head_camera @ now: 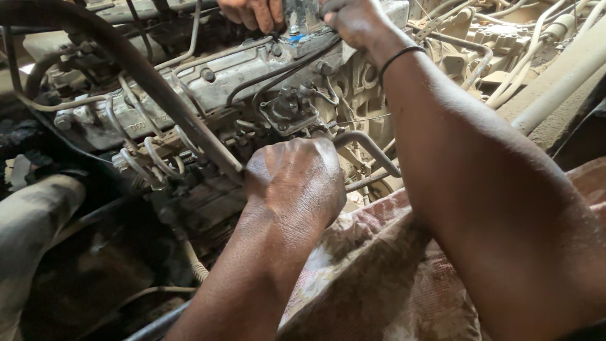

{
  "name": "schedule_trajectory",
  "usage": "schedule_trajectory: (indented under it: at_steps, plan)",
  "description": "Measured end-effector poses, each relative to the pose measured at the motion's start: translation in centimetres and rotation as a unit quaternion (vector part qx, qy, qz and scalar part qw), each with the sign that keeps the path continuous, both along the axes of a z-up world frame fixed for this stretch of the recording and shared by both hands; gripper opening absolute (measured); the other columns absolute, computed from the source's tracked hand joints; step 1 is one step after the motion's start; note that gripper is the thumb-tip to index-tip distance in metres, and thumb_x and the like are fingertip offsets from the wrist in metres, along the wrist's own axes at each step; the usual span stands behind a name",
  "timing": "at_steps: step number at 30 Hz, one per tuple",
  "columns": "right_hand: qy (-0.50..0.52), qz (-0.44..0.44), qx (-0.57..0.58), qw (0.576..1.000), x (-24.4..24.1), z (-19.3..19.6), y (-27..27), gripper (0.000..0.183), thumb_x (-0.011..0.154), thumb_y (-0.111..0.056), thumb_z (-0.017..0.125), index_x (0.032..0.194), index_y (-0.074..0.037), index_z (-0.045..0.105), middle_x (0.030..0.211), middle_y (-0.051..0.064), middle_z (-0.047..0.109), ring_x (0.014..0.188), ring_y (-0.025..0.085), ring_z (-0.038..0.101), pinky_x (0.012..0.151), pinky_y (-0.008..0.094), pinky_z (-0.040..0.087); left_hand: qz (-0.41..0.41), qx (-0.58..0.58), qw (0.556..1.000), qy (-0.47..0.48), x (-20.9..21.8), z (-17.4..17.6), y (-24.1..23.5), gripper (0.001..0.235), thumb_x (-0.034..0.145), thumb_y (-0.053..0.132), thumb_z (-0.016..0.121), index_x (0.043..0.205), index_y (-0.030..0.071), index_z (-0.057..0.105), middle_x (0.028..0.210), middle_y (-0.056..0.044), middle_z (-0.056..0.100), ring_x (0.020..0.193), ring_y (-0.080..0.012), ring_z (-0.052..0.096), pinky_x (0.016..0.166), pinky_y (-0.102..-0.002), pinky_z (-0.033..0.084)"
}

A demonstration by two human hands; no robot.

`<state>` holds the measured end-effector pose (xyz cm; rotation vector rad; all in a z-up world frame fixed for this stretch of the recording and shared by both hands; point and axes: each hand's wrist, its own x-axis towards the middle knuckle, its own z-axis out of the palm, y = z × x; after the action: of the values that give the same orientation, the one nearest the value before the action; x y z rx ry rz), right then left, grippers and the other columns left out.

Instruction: The person uses a wrench to tighten bolts on a vehicle engine. The hands manipulate the tool around the engine block, adjusting fasteners in a confined space.

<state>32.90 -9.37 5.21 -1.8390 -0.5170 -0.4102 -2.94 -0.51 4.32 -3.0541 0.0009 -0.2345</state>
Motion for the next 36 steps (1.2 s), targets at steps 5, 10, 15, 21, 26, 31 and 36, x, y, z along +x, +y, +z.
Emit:
schedule_trajectory:
  at_steps: [5, 10, 15, 21, 26, 31, 36]
  plan:
    - [-0.119, 0.092, 0.07, 0.986, 0.3, -0.3, 0.2, 0.01, 0.092, -0.007, 0.073, 0.1, -0.007, 0.079, 0.104, 0.001, 0.078, 0.094, 0.013, 0.071, 0.088, 0.03, 0.057, 0.029, -0.008, 0.999, 0.044, -1.4, 2.1, -0.8, 0.025, 0.097, 0.024, 0.056, 0.11, 0.016, 0.076, 0.109, -0.013, 0.075, 0.101, -0.0291, 0.074, 0.083, -0.042, 0.06]
    - [-0.075, 0.044, 0.093, 0.992, -0.7, 0.3, 0.5, 0.008, 0.088, -0.009, 0.077, 0.094, -0.009, 0.081, 0.095, 0.0, 0.08, 0.085, 0.013, 0.071, 0.078, 0.028, 0.057, 0.009, 0.007, 1.0, 0.026, -1.5, 2.2, -1.0, 0.024, 0.097, 0.027, 0.058, 0.107, 0.014, 0.075, 0.105, -0.013, 0.075, 0.096, -0.029, 0.074, 0.078, -0.043, 0.06]
    - [0.028, -0.05, 0.162, 0.985, -3.9, 1.4, 1.0, 0.006, 0.076, -0.008, 0.083, 0.082, -0.01, 0.082, 0.086, 0.004, 0.081, 0.075, 0.014, 0.074, 0.07, 0.03, 0.058, -0.001, 0.024, 0.999, 0.027, -1.2, 1.9, -0.8, 0.021, 0.096, 0.025, 0.059, 0.106, 0.015, 0.075, 0.102, -0.011, 0.075, 0.092, -0.0265, 0.075, 0.073, -0.041, 0.061]
    - [0.011, -0.17, 0.119, 0.978, -5.8, 1.8, 1.9, 0.006, 0.076, -0.017, 0.084, 0.078, -0.012, 0.081, 0.085, 0.005, 0.079, 0.078, 0.016, 0.076, 0.073, 0.031, 0.06, 0.015, 0.046, 0.997, 0.057, -0.7, 1.5, -0.8, 0.024, 0.1, 0.025, 0.053, 0.111, 0.013, 0.071, 0.096, -0.011, 0.075, 0.081, -0.0241, 0.076, 0.065, -0.039, 0.061]
    - [-0.078, -0.149, 0.07, 0.983, -5.3, 0.8, 1.4, 0.005, 0.075, -0.022, 0.079, 0.077, -0.019, 0.082, 0.083, 0.004, 0.079, 0.078, 0.017, 0.075, 0.074, 0.033, 0.058, 0.025, 0.012, 0.998, 0.064, -0.6, 1.8, -1.0, 0.026, 0.102, 0.021, 0.05, 0.107, 0.011, 0.074, 0.094, -0.013, 0.076, 0.08, -0.0236, 0.076, 0.066, -0.04, 0.061]
    - [-0.081, -0.155, 0.056, 0.983, -3.6, 0.5, 1.5, 0.016, 0.079, -0.02, 0.066, 0.078, -0.008, 0.076, 0.075, 0.011, 0.075, 0.07, 0.022, 0.071, 0.07, 0.038, 0.055, 0.016, 0.017, 0.999, 0.028, -0.7, 2.1, -1.2, 0.028, 0.1, 0.024, 0.049, 0.107, 0.011, 0.073, 0.094, -0.015, 0.075, 0.081, -0.0269, 0.076, 0.068, -0.043, 0.06]
    - [-0.115, -0.154, 0.116, 0.974, -2.9, -0.2, 1.7, 0.017, 0.077, -0.022, 0.069, 0.085, -0.009, 0.076, 0.073, 0.009, 0.075, 0.069, 0.022, 0.072, 0.068, 0.036, 0.056, 0.016, -0.007, 1.0, -0.004, -0.6, 1.9, -1.1, 0.025, 0.095, 0.023, 0.052, 0.104, 0.011, 0.073, 0.094, -0.017, 0.075, 0.085, -0.0322, 0.075, 0.071, -0.046, 0.059]
